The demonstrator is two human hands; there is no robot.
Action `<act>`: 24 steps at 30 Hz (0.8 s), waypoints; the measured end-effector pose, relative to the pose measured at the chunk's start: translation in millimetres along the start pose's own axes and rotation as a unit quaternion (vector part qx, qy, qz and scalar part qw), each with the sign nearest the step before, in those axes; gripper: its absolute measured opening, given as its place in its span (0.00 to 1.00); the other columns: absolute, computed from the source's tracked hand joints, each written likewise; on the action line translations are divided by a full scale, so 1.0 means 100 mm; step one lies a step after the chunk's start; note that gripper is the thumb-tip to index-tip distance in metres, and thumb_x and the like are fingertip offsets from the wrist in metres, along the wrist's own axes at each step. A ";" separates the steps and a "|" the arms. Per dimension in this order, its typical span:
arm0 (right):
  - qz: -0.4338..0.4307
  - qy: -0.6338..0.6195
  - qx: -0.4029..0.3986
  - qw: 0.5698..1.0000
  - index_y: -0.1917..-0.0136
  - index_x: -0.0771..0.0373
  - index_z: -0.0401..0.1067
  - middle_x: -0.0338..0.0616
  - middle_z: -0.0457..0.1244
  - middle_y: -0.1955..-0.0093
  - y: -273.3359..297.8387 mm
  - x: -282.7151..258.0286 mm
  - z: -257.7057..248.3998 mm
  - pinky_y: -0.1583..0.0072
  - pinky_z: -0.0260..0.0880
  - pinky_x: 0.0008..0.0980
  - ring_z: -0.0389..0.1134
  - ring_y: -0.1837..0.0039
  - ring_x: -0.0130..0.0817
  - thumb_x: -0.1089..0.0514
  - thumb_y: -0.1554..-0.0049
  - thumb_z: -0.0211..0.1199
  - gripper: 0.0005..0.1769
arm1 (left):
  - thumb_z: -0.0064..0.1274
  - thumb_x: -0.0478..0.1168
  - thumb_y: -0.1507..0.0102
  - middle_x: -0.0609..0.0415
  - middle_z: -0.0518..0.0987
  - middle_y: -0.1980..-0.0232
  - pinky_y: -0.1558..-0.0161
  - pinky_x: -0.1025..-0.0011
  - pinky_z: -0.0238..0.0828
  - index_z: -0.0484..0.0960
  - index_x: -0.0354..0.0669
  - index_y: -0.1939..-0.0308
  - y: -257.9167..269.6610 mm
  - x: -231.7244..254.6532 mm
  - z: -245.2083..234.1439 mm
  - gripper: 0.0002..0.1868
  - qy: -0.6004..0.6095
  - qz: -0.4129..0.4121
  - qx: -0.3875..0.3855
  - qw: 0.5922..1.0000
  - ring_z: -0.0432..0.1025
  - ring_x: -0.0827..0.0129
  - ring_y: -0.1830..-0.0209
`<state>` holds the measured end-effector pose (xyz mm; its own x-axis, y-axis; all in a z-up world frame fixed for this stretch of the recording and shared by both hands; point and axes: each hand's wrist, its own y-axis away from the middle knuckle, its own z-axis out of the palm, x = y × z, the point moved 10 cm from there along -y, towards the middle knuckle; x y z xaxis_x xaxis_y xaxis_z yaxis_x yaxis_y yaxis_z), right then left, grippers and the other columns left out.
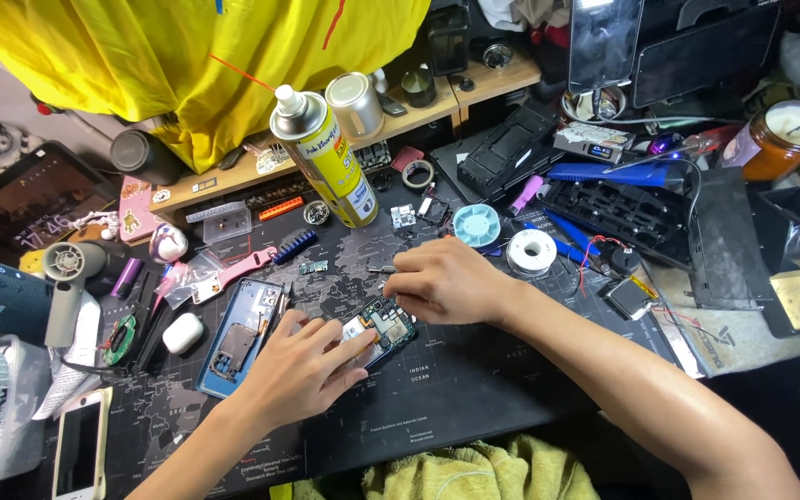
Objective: The person uses a screwdriver to remove screws from a disassembled smartphone motherboard. They then use tweezers to lift and reposition small components on the board. The person continues to manipulate the motherboard and its parts throughout the clip.
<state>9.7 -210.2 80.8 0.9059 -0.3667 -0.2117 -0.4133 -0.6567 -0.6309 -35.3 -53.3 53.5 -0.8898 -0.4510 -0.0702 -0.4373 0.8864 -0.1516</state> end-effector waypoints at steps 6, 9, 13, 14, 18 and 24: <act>0.025 0.010 -0.025 0.999 0.51 0.53 0.77 0.38 0.60 0.62 0.02 0.07 0.08 0.65 0.58 0.42 0.63 0.66 0.43 0.56 0.33 0.62 0.05 | 0.54 0.52 0.24 0.58 0.74 0.63 0.56 0.60 0.61 0.81 0.56 0.40 -0.12 0.03 -0.10 0.12 0.006 -0.007 0.030 1.000 0.69 0.60 0.71; 0.021 -0.007 -0.051 0.998 0.52 0.55 0.76 0.38 0.59 0.62 0.02 0.05 0.15 0.64 0.60 0.42 0.63 0.66 0.42 0.57 0.32 0.61 0.06 | 0.54 0.51 0.24 0.58 0.75 0.63 0.54 0.59 0.62 0.82 0.54 0.40 -0.13 0.04 -0.08 0.12 0.016 -0.020 0.026 0.999 0.71 0.60 0.68; 0.016 -0.013 -0.062 0.998 0.52 0.56 0.76 0.39 0.60 0.62 0.02 0.03 0.18 0.63 0.60 0.43 0.64 0.65 0.43 0.58 0.33 0.61 0.06 | 0.54 0.51 0.24 0.56 0.77 0.60 0.53 0.58 0.62 0.82 0.53 0.40 -0.11 0.05 -0.06 0.14 0.003 -0.030 0.019 0.999 0.72 0.60 0.66; 0.024 -0.011 -0.067 0.997 0.51 0.56 0.77 0.39 0.61 0.61 0.03 0.05 0.19 0.64 0.61 0.42 0.65 0.65 0.43 0.58 0.34 0.62 0.04 | 0.55 0.52 0.25 0.56 0.77 0.60 0.52 0.58 0.63 0.82 0.54 0.39 -0.10 0.05 -0.05 0.14 0.005 -0.031 0.017 0.999 0.72 0.60 0.66; 0.054 -0.007 -0.061 0.997 0.46 0.57 0.81 0.38 0.69 0.57 0.00 0.17 0.09 0.67 0.64 0.35 0.69 0.63 0.34 0.60 0.36 0.65 0.07 | 0.59 0.57 0.28 0.54 0.77 0.55 0.51 0.57 0.64 0.80 0.55 0.36 -0.02 0.02 0.02 0.21 0.018 -0.038 0.007 0.999 0.74 0.59 0.62; 0.224 0.018 -0.126 0.966 0.35 0.53 0.81 0.36 0.76 0.42 0.08 0.62 -0.03 0.64 0.69 0.45 0.78 0.51 0.41 0.57 0.36 0.58 0.19 | 0.59 0.59 0.28 0.55 0.78 0.57 0.49 0.60 0.66 0.83 0.55 0.36 0.02 -0.09 -0.02 0.22 0.068 -0.056 0.059 0.994 0.74 0.64 0.63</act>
<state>62.7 -239.9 64.9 0.6285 -0.6712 -0.3931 -0.7771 -0.5639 -0.2795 -28.5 -47.2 55.6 -0.8489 -0.5213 0.0870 -0.5241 0.8091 -0.2657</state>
